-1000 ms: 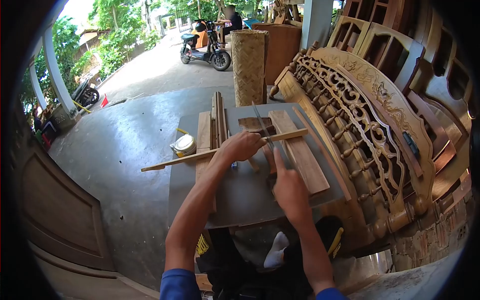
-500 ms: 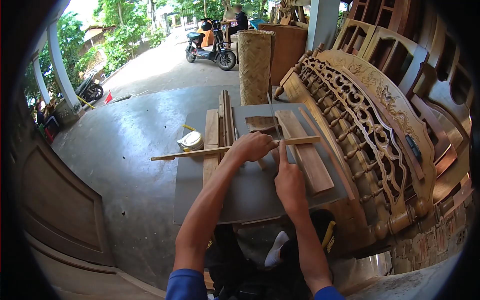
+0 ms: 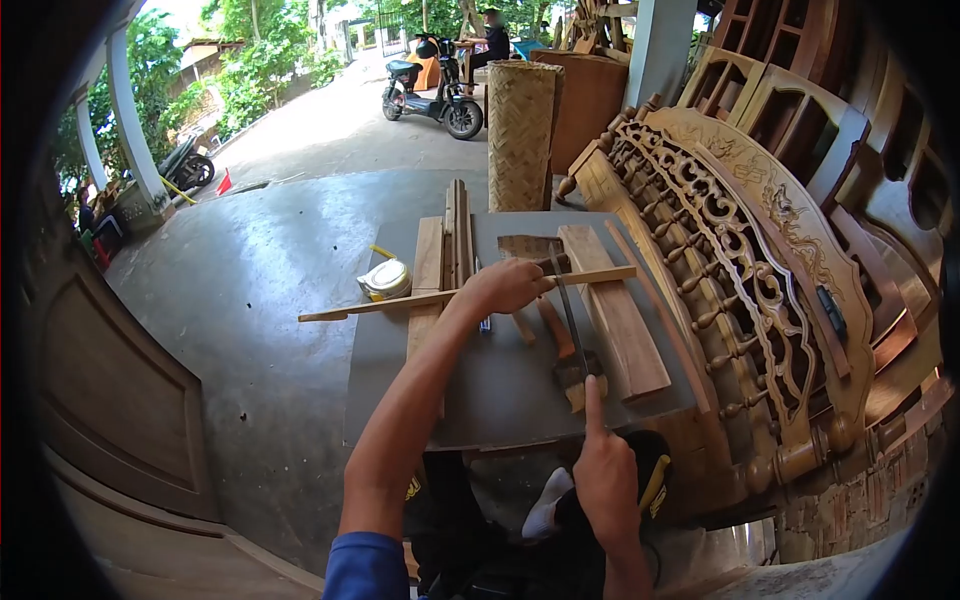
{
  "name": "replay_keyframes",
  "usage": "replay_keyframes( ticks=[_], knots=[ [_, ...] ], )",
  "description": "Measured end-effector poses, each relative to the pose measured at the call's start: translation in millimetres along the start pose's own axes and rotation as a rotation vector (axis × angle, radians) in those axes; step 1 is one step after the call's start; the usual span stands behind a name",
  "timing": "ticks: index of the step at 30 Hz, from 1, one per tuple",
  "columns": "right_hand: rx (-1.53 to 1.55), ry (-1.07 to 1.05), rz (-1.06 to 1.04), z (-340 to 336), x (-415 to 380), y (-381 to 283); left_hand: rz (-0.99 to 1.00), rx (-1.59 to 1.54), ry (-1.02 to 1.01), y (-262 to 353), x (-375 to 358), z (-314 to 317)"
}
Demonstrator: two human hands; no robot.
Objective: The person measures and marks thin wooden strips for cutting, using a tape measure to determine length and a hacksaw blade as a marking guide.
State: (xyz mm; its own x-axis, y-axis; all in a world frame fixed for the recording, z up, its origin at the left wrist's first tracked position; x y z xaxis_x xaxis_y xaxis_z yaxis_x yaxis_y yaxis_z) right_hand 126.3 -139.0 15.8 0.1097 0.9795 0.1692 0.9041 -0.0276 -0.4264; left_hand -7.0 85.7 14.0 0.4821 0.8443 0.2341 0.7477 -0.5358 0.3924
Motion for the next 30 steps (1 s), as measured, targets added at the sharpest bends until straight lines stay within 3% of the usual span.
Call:
replay_keyframes(
  ticks=[2,8,13,16,19,22,26,29,30],
  knots=[
    [-0.011,-0.001,-0.020,-4.3,-2.5,-0.4,0.006,-0.133,-0.144,-6.7,9.5,2.8],
    [-0.068,-0.061,0.011,-13.9,-1.9,-6.3,-0.104,-0.220,-0.215,1.3,5.0,-8.2],
    [0.010,-0.018,0.008,1.2,-3.5,2.2,0.148,0.154,0.116,3.2,-4.0,8.1],
    [0.058,0.020,-0.003,-1.9,-2.7,5.3,0.013,0.186,0.156,19.8,-14.9,-3.8],
    [0.024,-0.002,-0.006,-2.2,-12.4,6.4,0.083,0.229,0.074,16.6,-10.6,-5.8],
    [0.004,-0.023,0.009,-4.1,-17.2,5.7,0.302,0.186,0.089,-13.1,7.6,15.2],
    [-0.039,-0.014,0.013,-12.4,0.3,-0.4,0.166,0.155,0.036,-27.7,18.6,23.5],
    [-0.070,-0.018,-0.020,-20.9,9.4,-5.1,0.275,0.156,0.098,-28.9,19.6,21.3],
    [-0.077,-0.021,-0.033,-24.1,11.3,-5.8,0.211,0.126,0.118,-23.4,18.2,17.4]
  ],
)
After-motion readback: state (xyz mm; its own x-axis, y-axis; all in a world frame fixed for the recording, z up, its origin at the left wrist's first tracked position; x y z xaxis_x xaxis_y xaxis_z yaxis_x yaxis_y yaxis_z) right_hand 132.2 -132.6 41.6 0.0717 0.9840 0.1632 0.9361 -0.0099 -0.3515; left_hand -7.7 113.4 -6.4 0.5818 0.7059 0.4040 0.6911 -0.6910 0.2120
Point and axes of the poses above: each hand's wrist, its own x-axis towards the middle knuckle, its own z-axis out of the palm, y = z × x, the point moved 2 cm from there along x, towards the middle knuckle, and after that the axes turned 8 degrees about y, right-handed, at the moved point
